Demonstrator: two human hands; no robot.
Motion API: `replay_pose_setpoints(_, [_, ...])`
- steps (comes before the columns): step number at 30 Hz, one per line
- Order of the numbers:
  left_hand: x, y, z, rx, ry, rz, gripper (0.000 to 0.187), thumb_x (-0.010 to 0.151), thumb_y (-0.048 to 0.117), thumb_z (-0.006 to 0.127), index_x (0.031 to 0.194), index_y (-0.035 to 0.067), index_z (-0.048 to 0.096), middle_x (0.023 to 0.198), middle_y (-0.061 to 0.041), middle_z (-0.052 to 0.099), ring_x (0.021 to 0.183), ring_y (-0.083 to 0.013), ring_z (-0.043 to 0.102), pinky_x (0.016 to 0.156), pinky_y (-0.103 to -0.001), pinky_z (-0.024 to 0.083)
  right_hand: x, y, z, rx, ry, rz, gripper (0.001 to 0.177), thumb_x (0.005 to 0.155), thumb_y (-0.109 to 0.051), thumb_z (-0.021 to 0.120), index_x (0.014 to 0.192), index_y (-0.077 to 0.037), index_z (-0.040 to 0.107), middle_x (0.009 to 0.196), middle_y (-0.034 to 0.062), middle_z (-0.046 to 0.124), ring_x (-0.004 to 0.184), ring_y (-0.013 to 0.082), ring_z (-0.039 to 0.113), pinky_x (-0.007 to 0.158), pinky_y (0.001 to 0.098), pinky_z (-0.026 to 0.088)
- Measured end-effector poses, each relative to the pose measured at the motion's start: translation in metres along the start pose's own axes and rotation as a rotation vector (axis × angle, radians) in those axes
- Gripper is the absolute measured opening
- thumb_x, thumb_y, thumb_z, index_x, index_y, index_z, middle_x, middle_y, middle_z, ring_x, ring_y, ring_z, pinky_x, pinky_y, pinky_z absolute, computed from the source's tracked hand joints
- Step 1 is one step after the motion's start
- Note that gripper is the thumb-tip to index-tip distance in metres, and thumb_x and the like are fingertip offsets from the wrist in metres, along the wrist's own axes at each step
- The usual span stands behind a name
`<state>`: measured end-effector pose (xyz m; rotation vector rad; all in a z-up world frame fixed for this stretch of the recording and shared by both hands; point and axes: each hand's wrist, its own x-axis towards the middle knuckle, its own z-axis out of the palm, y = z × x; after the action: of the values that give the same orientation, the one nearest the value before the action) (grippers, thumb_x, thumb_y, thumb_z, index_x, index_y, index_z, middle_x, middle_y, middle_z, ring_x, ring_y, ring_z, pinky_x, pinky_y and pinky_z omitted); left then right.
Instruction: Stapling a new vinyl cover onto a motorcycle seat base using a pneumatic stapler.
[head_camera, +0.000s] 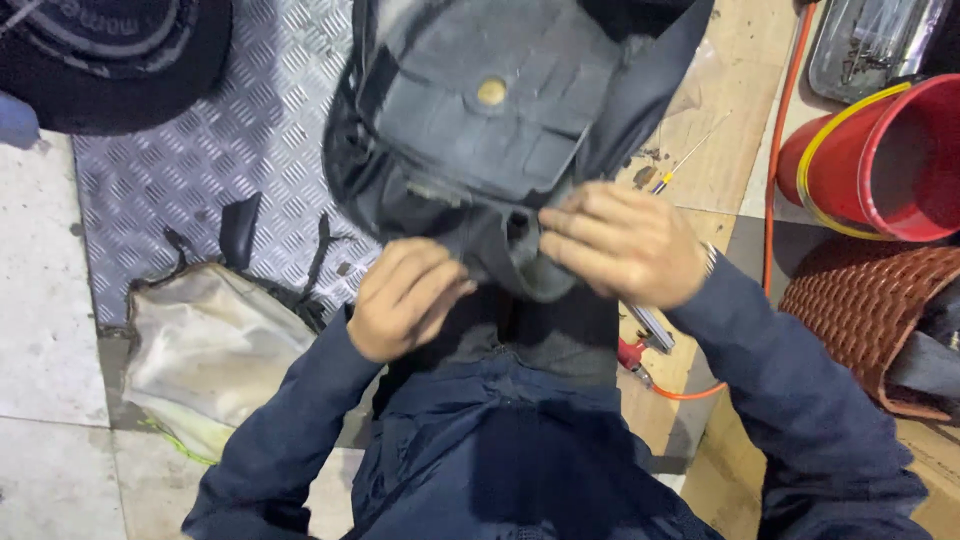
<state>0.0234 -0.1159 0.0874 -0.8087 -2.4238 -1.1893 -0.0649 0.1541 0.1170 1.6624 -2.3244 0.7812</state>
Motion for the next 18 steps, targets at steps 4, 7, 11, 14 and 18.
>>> replay_pose_setpoints(4, [0.012,0.034,-0.054,-0.141,-0.05,-0.004,0.023,0.078,0.005,0.086,0.093,-0.002,0.07,0.095,-0.015,0.067,0.081,-0.0291,0.065,0.077,-0.037,0.057,0.043,-0.039,-0.059,0.13,-0.047,-0.065,0.016,0.089,-0.005,0.065,0.102,0.005,0.068,0.106,0.0235,0.07,0.079,0.0322,0.059,0.078,0.0419,0.053])
replay_pose_setpoints(7, [0.025,0.039,-0.088,-0.335,-0.163,-0.07,0.019,0.075,0.002,0.085,0.086,-0.002,0.069,0.085,-0.012,0.067,0.077,-0.025,0.065,0.073,-0.035,0.057,0.067,-0.059,-0.071,0.348,0.056,-0.037,0.01,0.087,0.003,0.07,0.096,0.007,0.072,0.09,0.0147,0.071,0.063,0.0236,0.055,0.061,0.0343,0.049])
replay_pose_setpoints(11, [0.044,0.034,-0.123,-0.469,-0.293,-0.288,0.055,0.067,0.016,0.089,0.111,0.001,0.059,0.097,-0.011,0.068,0.082,-0.0204,0.065,0.077,-0.032,0.056,0.097,-0.076,-0.081,0.394,0.098,0.092,0.01,0.085,0.003,0.074,0.093,0.004,0.068,0.072,0.0073,0.058,0.055,0.0208,0.046,0.054,0.0333,0.04])
replay_pose_setpoints(14, [0.08,0.046,-0.129,-0.483,-0.391,-0.234,0.082,0.069,0.038,0.086,0.134,0.003,0.052,0.126,-0.018,0.056,0.111,-0.0297,0.06,0.096,-0.041,0.054,0.109,-0.078,-0.087,0.488,0.015,0.264,0.008,0.083,-0.001,0.076,0.089,-0.002,0.07,0.065,0.0046,0.057,0.05,0.0184,0.046,0.049,0.0316,0.04])
replay_pose_setpoints(18, [0.111,0.043,-0.11,-0.557,-0.24,-0.036,0.015,0.083,0.001,0.075,0.082,0.001,0.06,0.101,-0.011,0.068,0.093,-0.0236,0.066,0.087,-0.033,0.052,0.111,-0.069,-0.081,0.488,-0.116,0.471,0.004,0.086,-0.011,0.071,0.084,-0.007,0.071,0.066,0.0051,0.068,0.05,0.0207,0.059,0.05,0.032,0.046])
